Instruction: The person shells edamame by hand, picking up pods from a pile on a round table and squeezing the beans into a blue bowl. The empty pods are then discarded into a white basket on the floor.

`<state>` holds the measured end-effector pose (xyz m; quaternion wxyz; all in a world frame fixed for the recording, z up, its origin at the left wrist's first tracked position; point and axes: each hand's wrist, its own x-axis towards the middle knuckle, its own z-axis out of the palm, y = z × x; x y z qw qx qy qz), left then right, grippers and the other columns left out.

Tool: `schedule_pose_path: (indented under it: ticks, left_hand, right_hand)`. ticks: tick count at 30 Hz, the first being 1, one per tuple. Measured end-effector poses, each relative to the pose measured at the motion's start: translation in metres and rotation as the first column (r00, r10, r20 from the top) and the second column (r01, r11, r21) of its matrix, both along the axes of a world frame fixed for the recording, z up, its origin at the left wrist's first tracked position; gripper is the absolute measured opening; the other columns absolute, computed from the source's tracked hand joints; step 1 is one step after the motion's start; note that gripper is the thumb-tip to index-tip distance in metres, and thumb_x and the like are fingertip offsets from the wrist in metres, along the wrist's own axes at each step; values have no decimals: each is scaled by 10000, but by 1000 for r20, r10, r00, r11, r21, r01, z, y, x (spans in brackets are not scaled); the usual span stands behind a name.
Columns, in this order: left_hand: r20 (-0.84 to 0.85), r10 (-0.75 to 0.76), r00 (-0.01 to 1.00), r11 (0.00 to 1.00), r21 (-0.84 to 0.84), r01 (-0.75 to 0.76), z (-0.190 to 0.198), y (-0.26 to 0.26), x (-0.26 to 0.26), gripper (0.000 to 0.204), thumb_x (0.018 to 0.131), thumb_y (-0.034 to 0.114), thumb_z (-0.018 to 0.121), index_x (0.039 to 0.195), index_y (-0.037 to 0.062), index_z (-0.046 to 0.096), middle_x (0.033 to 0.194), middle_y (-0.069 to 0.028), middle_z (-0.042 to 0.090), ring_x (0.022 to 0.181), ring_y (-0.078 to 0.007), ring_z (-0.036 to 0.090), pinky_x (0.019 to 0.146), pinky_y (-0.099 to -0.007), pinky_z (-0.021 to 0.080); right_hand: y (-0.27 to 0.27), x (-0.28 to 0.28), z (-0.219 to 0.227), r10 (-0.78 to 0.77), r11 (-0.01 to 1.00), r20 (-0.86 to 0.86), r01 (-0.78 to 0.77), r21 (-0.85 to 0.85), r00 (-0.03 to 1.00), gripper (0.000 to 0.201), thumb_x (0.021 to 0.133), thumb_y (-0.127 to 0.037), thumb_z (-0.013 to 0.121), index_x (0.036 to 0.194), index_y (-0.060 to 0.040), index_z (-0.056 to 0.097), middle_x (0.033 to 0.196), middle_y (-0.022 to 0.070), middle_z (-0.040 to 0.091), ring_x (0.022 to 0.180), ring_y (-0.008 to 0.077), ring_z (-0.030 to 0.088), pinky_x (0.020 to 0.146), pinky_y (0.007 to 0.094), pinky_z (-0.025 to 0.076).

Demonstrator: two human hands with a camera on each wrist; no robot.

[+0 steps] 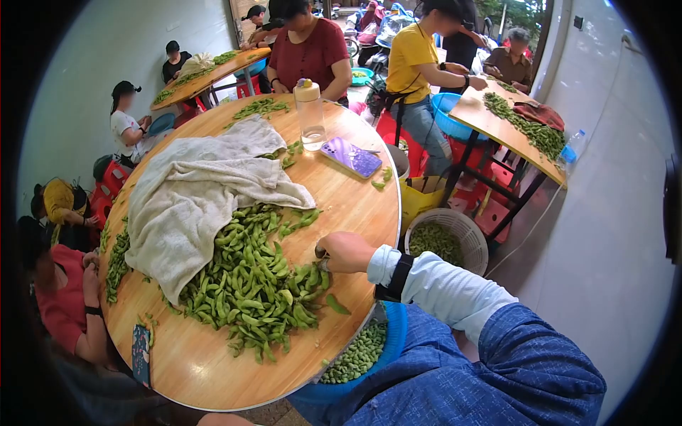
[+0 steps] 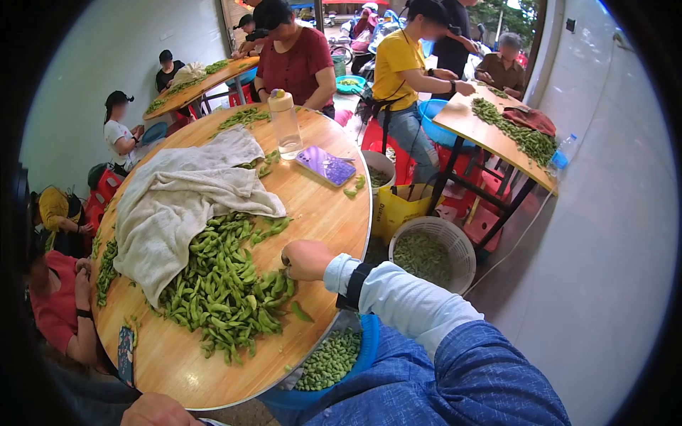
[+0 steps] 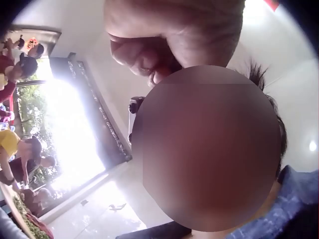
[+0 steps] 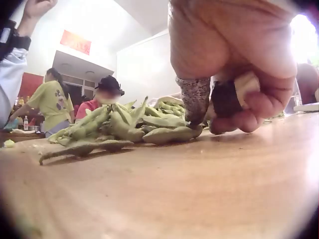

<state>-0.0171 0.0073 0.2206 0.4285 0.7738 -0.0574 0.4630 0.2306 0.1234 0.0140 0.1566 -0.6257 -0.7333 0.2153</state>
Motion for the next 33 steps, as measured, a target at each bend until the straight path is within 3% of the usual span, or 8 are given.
schedule_pose_path:
  ticks: [8, 12, 14, 16, 19, 23, 29, 33]
  left_hand:
    - [136, -134, 982, 988, -54, 142, 6, -1, 7, 140, 634, -27, 607, 616, 55, 495, 581, -42, 458, 449, -136, 367, 372, -237, 268]
    - [-330, 119, 937, 989, -41, -140, -37, 10, -45, 127, 736, 56, 590, 640, 31, 511, 613, -65, 505, 460, -157, 407, 406, -272, 318]
    - [-206, 352, 913, 932, -16, -362, -59, 9, -30, 182, 794, 148, 584, 685, 10, 536, 642, -74, 535, 485, -163, 442, 447, -271, 355]
    - [-11, 360, 933, 816, -480, -320, -61, -11, 17, 260, 819, 236, 586, 738, -10, 563, 665, -77, 554, 509, -166, 468, 487, -260, 383]
    - [-332, 427, 841, 721, -437, -538, -78, -11, 18, 340, 822, 319, 579, 837, -20, 595, 678, -72, 562, 548, -170, 495, 533, -261, 410]
    - [-311, 462, 831, 536, -648, -541, -140, 4, 21, 154, 824, 105, 566, 907, -21, 596, 768, -58, 613, 631, -86, 534, 586, -206, 429]
    - [-504, 506, 700, 519, -470, -714, -177, 24, 39, 190, 840, 111, 546, 958, -37, 541, 788, -38, 583, 697, -91, 517, 629, -220, 421]
    - [-544, 283, 790, 498, -620, -606, -187, 26, 45, 184, 855, 133, 521, 958, -19, 531, 758, -28, 577, 664, -85, 516, 602, -217, 424]
  right_hand:
    - [9, -2, -6, 19, 997, 23, -17, -79, 1000, 208, 620, -192, 622, 726, -14, 607, 708, 173, 591, 679, 350, 575, 586, 421, 452]
    - [9, -4, -1, 26, 996, 61, -21, -81, 998, 204, 613, -195, 613, 734, -31, 615, 711, 168, 592, 680, 346, 574, 586, 414, 455]
    - [0, -7, 5, 14, 998, 69, -11, -57, 997, 206, 608, -195, 601, 759, -57, 624, 718, 160, 591, 682, 338, 571, 593, 408, 449]
    - [2, -8, 3, 41, 998, 82, -36, -55, 996, 206, 607, -201, 601, 756, -60, 624, 710, 154, 591, 685, 338, 571, 592, 407, 450]
    - [-1, -10, 2, 35, 998, 64, -32, -61, 997, 221, 607, -214, 608, 767, -64, 628, 706, 145, 597, 685, 329, 576, 594, 399, 453]
    - [-10, -5, 5, 1, 999, -190, -11, -54, 982, 254, 608, -224, 621, 809, -70, 640, 723, 141, 608, 670, 275, 592, 601, 358, 462]
    - [-50, -21, 23, -90, 979, -792, -92, -182, 604, 170, 743, -115, 644, 823, 31, 611, 703, 27, 604, 622, 90, 533, 553, 244, 437]
    - [-71, -34, 37, -272, 927, -847, -111, -358, 457, 155, 767, -110, 636, 829, 29, 605, 689, -1, 582, 624, 62, 513, 553, 222, 423]
